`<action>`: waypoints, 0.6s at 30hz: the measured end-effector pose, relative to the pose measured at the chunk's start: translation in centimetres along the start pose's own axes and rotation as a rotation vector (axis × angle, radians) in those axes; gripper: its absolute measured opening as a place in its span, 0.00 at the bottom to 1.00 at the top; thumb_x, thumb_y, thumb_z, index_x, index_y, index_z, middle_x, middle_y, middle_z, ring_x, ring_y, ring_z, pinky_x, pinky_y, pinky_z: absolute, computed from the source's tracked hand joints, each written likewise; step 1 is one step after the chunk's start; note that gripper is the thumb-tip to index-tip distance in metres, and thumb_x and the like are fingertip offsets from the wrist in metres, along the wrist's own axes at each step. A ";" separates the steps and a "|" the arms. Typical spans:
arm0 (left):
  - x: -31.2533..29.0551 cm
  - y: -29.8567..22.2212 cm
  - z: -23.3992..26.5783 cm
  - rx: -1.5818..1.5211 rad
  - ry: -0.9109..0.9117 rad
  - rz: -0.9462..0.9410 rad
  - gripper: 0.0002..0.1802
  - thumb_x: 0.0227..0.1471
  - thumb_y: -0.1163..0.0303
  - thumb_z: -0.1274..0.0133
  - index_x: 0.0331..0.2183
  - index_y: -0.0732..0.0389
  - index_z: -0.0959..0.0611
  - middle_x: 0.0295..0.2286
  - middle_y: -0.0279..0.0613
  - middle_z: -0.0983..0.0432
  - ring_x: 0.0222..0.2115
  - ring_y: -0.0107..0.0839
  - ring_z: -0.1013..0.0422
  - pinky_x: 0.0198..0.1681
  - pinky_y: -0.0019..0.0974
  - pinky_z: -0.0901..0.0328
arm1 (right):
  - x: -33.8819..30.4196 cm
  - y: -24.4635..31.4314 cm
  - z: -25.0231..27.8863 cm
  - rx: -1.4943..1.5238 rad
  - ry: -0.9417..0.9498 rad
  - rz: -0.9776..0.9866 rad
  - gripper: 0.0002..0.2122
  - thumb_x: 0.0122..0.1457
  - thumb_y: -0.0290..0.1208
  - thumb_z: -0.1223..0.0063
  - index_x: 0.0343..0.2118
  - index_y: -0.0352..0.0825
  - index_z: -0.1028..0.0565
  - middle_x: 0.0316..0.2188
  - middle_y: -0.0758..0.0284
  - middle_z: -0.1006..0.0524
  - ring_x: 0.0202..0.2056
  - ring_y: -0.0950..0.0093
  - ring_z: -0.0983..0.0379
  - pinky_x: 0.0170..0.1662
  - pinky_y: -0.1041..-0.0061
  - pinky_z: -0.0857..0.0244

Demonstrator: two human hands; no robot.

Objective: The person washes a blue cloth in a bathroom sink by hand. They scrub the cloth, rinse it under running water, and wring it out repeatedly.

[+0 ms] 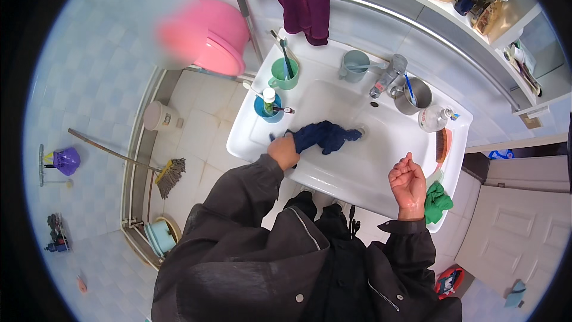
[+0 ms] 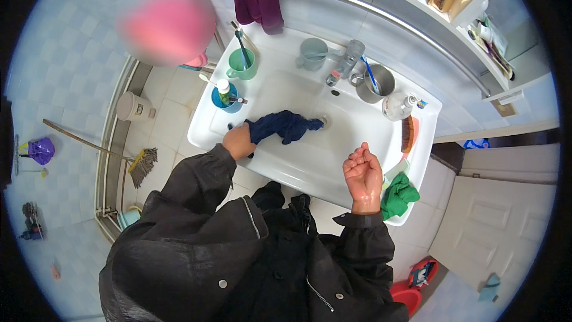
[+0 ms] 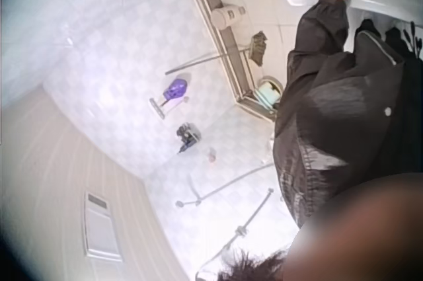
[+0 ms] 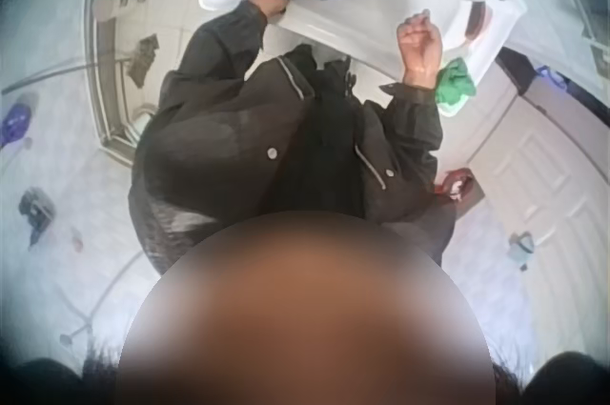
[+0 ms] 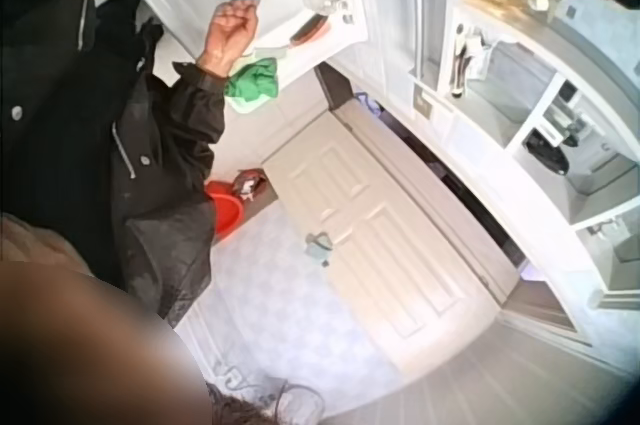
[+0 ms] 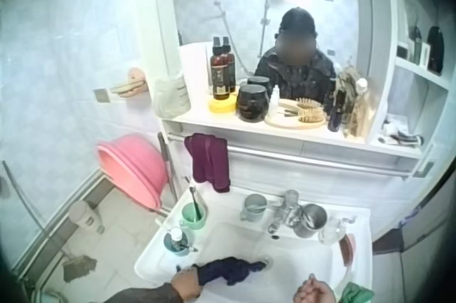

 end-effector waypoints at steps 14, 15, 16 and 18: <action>13.8 -7.6 -2.7 0.136 -0.586 -0.084 0.39 0.37 0.59 0.34 0.50 0.57 0.32 0.51 0.59 0.40 0.54 0.56 0.45 0.56 0.57 0.47 | -0.7 -0.6 0.3 -0.010 -0.081 -0.006 0.08 0.59 0.25 0.53 0.40 0.35 0.27 0.28 0.69 0.24 0.31 0.74 0.29 0.36 0.76 0.35; 14.3 -7.7 -4.1 0.093 -0.572 -0.127 0.39 0.36 0.59 0.34 0.50 0.56 0.32 0.50 0.57 0.39 0.53 0.56 0.43 0.55 0.57 0.46 | -0.9 -0.5 0.5 -0.012 -0.100 0.005 0.08 0.59 0.25 0.53 0.40 0.35 0.27 0.28 0.69 0.24 0.31 0.74 0.29 0.36 0.76 0.35; 14.7 -7.8 -5.6 0.068 -0.474 -0.146 0.39 0.35 0.59 0.33 0.50 0.55 0.31 0.50 0.56 0.38 0.52 0.55 0.41 0.53 0.57 0.44 | -1.0 -0.5 0.6 -0.010 -0.105 0.011 0.08 0.59 0.25 0.53 0.40 0.35 0.27 0.28 0.69 0.24 0.31 0.74 0.29 0.36 0.76 0.35; 14.5 -8.5 -8.4 0.054 -0.240 -0.151 0.39 0.33 0.57 0.32 0.49 0.53 0.30 0.50 0.51 0.37 0.50 0.54 0.39 0.50 0.56 0.41 | -1.3 -0.5 1.0 0.007 -0.137 0.022 0.08 0.58 0.24 0.52 0.40 0.35 0.27 0.28 0.69 0.24 0.31 0.74 0.29 0.36 0.76 0.36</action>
Point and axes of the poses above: each hand's wrist, its own x-axis towards the middle knuckle, its own z-axis out of the back of the hand, y = z × x, the point moved 3 cm from there along x, towards the middle knuckle
